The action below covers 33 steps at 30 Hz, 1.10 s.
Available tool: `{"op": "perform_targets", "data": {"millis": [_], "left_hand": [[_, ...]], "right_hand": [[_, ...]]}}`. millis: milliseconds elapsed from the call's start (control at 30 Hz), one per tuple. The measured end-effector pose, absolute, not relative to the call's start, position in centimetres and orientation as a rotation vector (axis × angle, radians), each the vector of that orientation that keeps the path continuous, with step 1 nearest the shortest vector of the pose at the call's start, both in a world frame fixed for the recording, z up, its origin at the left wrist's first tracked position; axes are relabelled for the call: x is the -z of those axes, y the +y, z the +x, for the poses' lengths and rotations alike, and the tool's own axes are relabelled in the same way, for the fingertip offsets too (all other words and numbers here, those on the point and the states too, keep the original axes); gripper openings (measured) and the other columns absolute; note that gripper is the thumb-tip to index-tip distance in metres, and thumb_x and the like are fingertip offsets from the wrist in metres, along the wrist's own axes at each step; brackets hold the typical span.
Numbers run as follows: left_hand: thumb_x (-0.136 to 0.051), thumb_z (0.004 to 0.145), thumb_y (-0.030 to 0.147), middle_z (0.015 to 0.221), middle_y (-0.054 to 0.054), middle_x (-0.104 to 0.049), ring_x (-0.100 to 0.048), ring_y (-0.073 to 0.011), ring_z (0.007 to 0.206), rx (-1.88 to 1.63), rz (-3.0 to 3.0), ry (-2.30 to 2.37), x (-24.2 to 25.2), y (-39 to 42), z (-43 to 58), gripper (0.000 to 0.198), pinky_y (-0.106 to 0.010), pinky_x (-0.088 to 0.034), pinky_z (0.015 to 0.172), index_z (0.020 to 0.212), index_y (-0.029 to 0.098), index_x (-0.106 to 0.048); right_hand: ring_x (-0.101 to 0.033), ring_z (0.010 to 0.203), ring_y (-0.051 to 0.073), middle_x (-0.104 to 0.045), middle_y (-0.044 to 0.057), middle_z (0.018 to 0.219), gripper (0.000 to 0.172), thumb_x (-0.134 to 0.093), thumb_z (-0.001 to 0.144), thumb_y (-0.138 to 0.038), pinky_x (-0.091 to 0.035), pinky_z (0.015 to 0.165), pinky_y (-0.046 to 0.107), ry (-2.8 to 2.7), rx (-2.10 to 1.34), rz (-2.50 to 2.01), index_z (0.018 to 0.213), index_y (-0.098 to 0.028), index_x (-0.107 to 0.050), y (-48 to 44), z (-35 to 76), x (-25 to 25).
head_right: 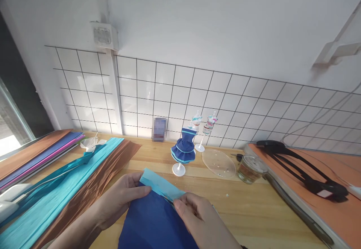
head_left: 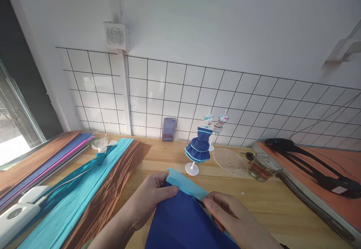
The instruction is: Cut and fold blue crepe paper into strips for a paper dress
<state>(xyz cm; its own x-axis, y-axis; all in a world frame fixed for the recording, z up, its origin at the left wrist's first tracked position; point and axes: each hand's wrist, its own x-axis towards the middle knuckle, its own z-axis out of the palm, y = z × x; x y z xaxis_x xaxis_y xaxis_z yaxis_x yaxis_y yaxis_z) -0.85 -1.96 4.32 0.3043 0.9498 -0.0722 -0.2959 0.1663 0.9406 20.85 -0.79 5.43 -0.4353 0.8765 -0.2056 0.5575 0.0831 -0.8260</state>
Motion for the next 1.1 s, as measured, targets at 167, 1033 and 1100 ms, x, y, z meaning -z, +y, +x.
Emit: {"op": "perform_targets", "data": {"millis": [167,1033,1100], "left_hand": [[-0.069,0.07,0.025,0.07,-0.003,-0.062,-0.058,-0.0159,0.068,-1.06,0.996,0.771,-4.1,-2.0,-0.6,0.016,-0.032,-0.044,0.073,0.078,0.013,-0.065],[-0.067,0.07,0.022,0.069,-0.003,-0.061,-0.057,-0.0144,0.067,-1.04,0.94,0.745,-4.6,-2.3,-0.3,0.013,-0.028,-0.042,0.07,0.076,0.011,-0.064],[-0.067,0.07,0.023,0.069,-0.003,-0.061,-0.057,-0.014,0.065,-1.041,0.94,0.749,-4.6,-2.4,-0.2,0.013,-0.028,-0.042,0.07,0.077,0.011,-0.064]], "right_hand": [[-0.035,0.055,0.01,-0.036,-0.006,0.057,0.044,-0.035,0.087,-0.057,-0.029,0.053,0.023,-2.041,-1.305,-1.42,0.063,-0.021,-0.038,-1.1,20.5,-5.8],[-0.029,0.057,0.011,-0.03,-0.007,0.061,0.034,-0.039,0.088,-0.052,-0.027,0.052,0.022,-1.953,-1.304,-1.334,0.072,-0.022,-0.039,-1.1,18.8,-6.0],[-0.028,0.058,0.011,-0.029,-0.007,0.062,0.034,-0.04,0.088,-0.051,-0.027,0.052,0.022,-1.951,-1.317,-1.318,0.071,-0.022,-0.038,-1.0,18.8,-5.8]]}}
